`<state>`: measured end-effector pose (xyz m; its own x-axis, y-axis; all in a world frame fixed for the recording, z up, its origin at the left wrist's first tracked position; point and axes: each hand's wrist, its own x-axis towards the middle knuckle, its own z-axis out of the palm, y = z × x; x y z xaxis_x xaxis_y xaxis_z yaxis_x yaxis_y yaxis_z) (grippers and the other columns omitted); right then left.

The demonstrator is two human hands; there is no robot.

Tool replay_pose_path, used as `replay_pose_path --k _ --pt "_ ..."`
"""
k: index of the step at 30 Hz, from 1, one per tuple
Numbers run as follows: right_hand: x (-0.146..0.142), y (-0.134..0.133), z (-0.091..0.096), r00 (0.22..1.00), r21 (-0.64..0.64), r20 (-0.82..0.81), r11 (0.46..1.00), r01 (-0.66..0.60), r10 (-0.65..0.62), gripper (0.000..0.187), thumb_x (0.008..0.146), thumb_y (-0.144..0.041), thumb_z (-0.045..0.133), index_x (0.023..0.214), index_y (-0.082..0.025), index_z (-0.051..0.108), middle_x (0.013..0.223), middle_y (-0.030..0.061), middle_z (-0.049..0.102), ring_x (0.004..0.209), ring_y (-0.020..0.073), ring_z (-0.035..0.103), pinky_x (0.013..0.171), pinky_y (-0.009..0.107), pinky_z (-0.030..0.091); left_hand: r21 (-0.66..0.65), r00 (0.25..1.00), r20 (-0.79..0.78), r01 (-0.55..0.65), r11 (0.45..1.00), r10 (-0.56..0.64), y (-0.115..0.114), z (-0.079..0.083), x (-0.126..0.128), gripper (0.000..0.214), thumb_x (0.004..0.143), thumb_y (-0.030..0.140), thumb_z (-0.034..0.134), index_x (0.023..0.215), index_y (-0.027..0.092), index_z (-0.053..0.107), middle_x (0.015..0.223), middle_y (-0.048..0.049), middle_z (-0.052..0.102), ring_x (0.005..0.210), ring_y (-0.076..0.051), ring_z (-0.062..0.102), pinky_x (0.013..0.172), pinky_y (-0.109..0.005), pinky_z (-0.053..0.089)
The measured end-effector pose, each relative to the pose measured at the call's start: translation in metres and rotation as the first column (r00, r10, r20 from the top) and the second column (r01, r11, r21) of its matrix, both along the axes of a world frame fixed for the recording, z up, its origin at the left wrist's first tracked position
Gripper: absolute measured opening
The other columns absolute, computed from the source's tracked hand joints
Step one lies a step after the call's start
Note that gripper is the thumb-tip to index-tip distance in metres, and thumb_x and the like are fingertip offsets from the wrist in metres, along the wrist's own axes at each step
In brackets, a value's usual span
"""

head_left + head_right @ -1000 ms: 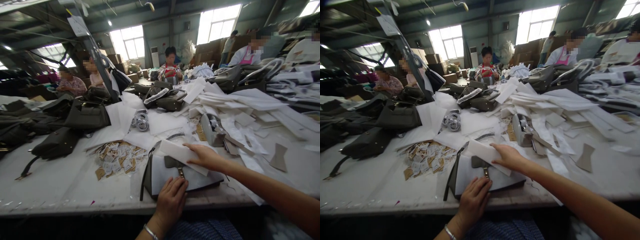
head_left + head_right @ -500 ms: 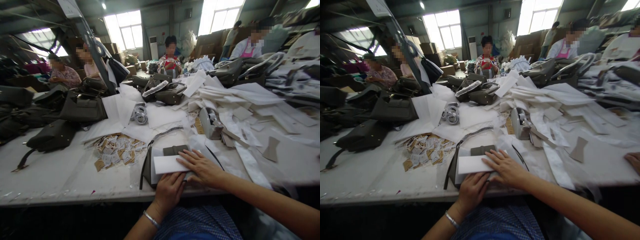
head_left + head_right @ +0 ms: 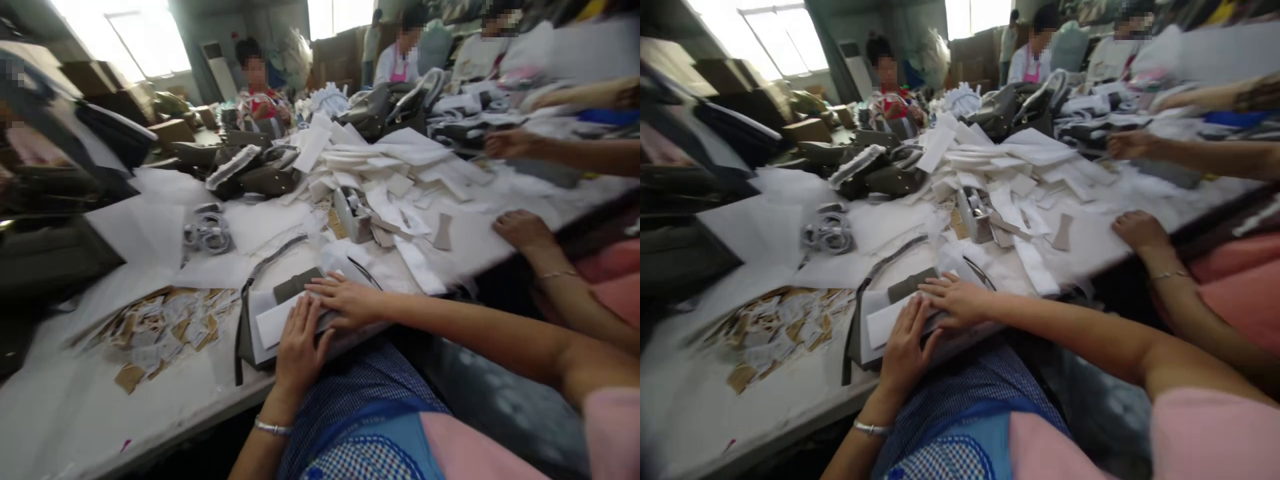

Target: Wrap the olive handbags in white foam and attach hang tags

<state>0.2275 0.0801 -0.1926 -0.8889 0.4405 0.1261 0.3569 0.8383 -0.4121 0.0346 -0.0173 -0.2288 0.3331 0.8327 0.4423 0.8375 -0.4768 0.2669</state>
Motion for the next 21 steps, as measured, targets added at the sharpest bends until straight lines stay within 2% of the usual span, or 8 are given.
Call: replay_pose_path --k 3,6,8,10,12,16,18,21 --pt "0.035 0.004 0.020 0.979 -0.277 -0.204 0.958 -0.078 0.020 0.036 0.090 -0.031 0.066 0.124 -0.020 0.067 0.132 0.0093 0.066 0.130 0.0247 0.054 0.118 0.047 0.028 0.007 0.999 -0.036 0.009 1.000 -0.009 0.002 -0.013 -0.003 0.074 0.095 0.036 0.059 0.157 0.021 0.021 0.158 -0.0151 0.036 0.145 -0.030 0.035 0.116 -0.054 0.038" --pt "0.101 -0.014 0.028 0.887 -0.514 -0.297 0.842 0.163 -0.353 0.034 0.094 -0.044 0.058 0.108 -0.017 0.074 0.103 0.0058 0.077 0.097 0.0189 0.070 0.094 0.032 0.051 0.026 0.998 -0.066 0.009 1.000 -0.007 0.001 -0.016 -0.006 0.075 0.095 0.034 0.060 0.157 0.024 0.020 0.159 -0.0137 0.033 0.145 -0.031 0.035 0.116 -0.054 0.037" --pt "0.150 -0.041 0.016 0.709 -0.530 -0.188 0.678 0.509 -0.680 0.043 0.094 -0.052 0.052 0.096 -0.015 0.074 0.089 0.0062 0.077 0.083 0.0187 0.071 0.078 0.029 0.054 0.037 0.996 -0.084 0.012 0.999 -0.008 0.000 -0.016 -0.006 0.076 0.095 0.033 0.060 0.158 0.025 0.019 0.160 -0.0132 0.031 0.145 -0.031 0.035 0.116 -0.053 0.037" --pt "0.193 -0.075 -0.013 0.432 -0.337 0.003 0.406 0.850 -0.902 0.051 0.097 -0.054 0.041 0.084 -0.017 0.073 0.079 0.0033 0.074 0.074 0.0173 0.068 0.072 0.028 0.052 0.041 0.996 -0.092 0.010 0.999 -0.006 -0.001 -0.016 -0.006 0.076 0.095 0.032 0.060 0.158 0.025 0.017 0.161 -0.0125 0.030 0.145 -0.031 0.035 0.117 -0.053 0.036" --pt "0.221 -0.110 -0.052 0.326 -0.245 0.083 0.298 0.922 -0.942 0.046 0.095 -0.050 0.045 0.078 -0.016 0.071 0.073 0.0051 0.072 0.071 0.0205 0.067 0.069 0.031 0.051 0.043 0.995 -0.096 0.002 0.999 0.002 -0.001 -0.015 -0.005 0.077 0.095 0.032 0.060 0.158 0.025 0.017 0.161 -0.0118 0.029 0.145 -0.032 0.035 0.117 -0.053 0.036" --pt "0.231 -0.162 -0.123 0.231 -0.137 0.190 0.207 0.969 -0.954 0.032 0.086 -0.036 0.057 0.105 -0.015 0.070 0.086 0.0075 0.073 0.076 0.0238 0.067 0.067 0.033 0.051 0.044 0.994 -0.106 0.000 0.999 0.005 -0.001 -0.014 -0.004 0.077 0.094 0.031 0.061 0.158 0.025 0.018 0.161 -0.0114 0.030 0.145 -0.032 0.035 0.117 -0.053 0.035" --pt "0.223 -0.171 -0.144 0.203 -0.096 0.217 0.186 0.978 -0.955 0.039 0.087 -0.033 0.056 0.122 -0.016 0.064 0.097 0.0095 0.073 0.081 0.0250 0.068 0.068 0.034 0.051 0.035 0.994 -0.113 0.003 0.999 0.001 -0.002 -0.012 -0.004 0.078 0.094 0.030 0.061 0.158 0.026 0.017 0.161 -0.0111 0.029 0.145 -0.032 0.035 0.117 -0.053 0.035" --pt "0.212 -0.172 -0.162 0.211 -0.067 0.232 0.200 0.977 -0.950 0.037 0.090 -0.032 0.054 0.124 -0.019 0.063 0.109 0.0100 0.071 0.088 0.0254 0.068 0.070 0.034 0.052 0.024 0.992 -0.122 0.001 1.000 0.002 -0.002 -0.011 -0.004 0.078 0.094 0.030 0.061 0.158 0.026 0.017 0.161 -0.0112 0.029 0.145 -0.031 0.035 0.117 -0.053 0.035"
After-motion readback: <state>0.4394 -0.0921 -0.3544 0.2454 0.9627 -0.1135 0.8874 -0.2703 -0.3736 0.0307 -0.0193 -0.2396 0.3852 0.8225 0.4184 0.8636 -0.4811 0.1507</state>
